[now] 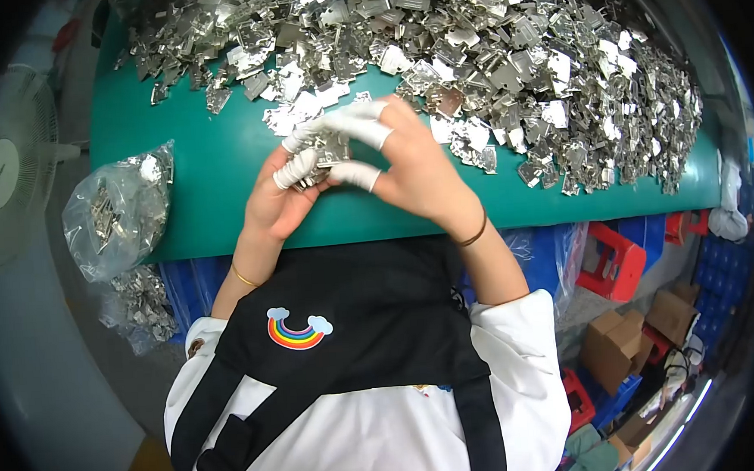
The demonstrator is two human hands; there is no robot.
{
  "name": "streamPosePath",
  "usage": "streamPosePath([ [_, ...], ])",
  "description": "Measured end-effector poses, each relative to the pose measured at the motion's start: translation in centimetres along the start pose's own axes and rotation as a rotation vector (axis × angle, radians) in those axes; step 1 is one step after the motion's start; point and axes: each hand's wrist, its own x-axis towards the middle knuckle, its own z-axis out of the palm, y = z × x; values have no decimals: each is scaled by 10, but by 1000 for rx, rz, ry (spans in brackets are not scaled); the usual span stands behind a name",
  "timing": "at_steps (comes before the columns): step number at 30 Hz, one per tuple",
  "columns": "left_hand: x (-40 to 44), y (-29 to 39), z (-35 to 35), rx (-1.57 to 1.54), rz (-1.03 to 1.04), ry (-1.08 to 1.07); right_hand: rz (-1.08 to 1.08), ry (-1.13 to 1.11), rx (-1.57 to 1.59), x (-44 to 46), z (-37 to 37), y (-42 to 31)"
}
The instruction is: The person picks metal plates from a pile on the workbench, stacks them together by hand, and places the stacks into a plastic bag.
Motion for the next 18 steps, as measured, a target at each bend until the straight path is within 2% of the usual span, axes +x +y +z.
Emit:
streamPosePath([
  [1, -1, -1, 1, 1, -10, -21, -69, -18, -1, -2, 4, 3],
  [8, -10, -3, 0, -115, -85, -68, -132, 42, 133, -16, 25, 14],
  [9, -10, -5, -4, -146, -84, -95, -13, 6, 230, -19, 26, 11],
  [12, -11, -3, -10, -221, -80, -174, 145, 43, 545, -13, 25, 16],
  [13, -11, -1, -13, -275, -84, -215, 138, 138, 455, -8, 28, 27],
  [14, -12, 0, -16, -275, -85, -216, 383, 215, 426, -6, 26, 25],
  [15, -13, 2, -19, -263, -66, -159, 342, 207, 119, 2, 20, 22],
  [17, -13, 3, -19, -209, -9, -64, 31, 184, -512, 10, 22, 30],
  [18, -14, 5, -16, -208, -10, -67, -26, 158, -570, 9, 27, 35],
])
